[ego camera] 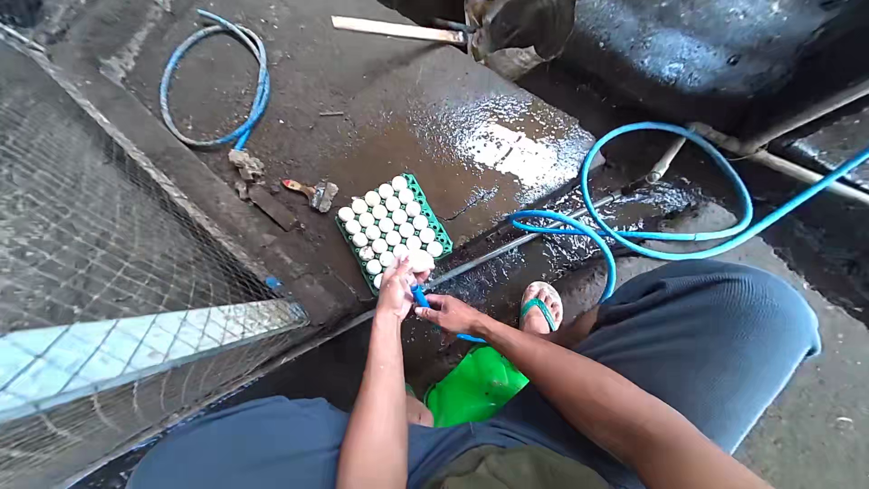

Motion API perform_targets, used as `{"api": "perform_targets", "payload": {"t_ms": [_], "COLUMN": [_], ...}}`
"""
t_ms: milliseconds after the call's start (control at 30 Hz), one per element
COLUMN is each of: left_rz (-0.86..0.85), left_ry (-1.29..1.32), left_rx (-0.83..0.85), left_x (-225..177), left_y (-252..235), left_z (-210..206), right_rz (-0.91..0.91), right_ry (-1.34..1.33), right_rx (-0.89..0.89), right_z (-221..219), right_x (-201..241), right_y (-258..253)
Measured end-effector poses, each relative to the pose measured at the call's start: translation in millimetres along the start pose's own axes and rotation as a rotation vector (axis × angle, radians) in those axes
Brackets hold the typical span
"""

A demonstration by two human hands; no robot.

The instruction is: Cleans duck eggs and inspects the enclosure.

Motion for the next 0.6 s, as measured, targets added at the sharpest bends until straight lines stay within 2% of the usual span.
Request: {"api": "perform_targets", "payload": {"t_ms": [133, 300, 367, 500, 600], "left_rz": [0.014, -0.040, -0.096, -0.152, -0.161], "left_ry": [-0.254, -1.003, -1.214, -1.401, -1.436], "left_rx": [-0.076, 0.042, 0.075, 0.142, 0.099], "left_x": [7, 35, 44, 60, 63], "left_y": [-49, -104, -116, -121, -118], "left_z": [25, 34, 28, 19, 28], "right_rz": [-0.030, -0.060, -0.069, -0.073, -0.059], "right_ry": [0.075, 0.075, 0.074, 0.077, 0.098], "right_rx": [0.039, 0.071, 0.071, 0.070, 0.076], "right_z": [1, 4, 9, 13, 13], "right_x": [4, 0, 1, 2, 3], "right_y": [-1, -2, -2, 1, 0]}}
Point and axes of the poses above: each hand's wrist, its own y-axis away from the middle knuckle, its own z-axis out of the back of the hand, x = y × z, the point moved 10 cm from there along -y, towards the middle knuckle, and after that the axes turned 1 degree about x, right-handed, at the moved point
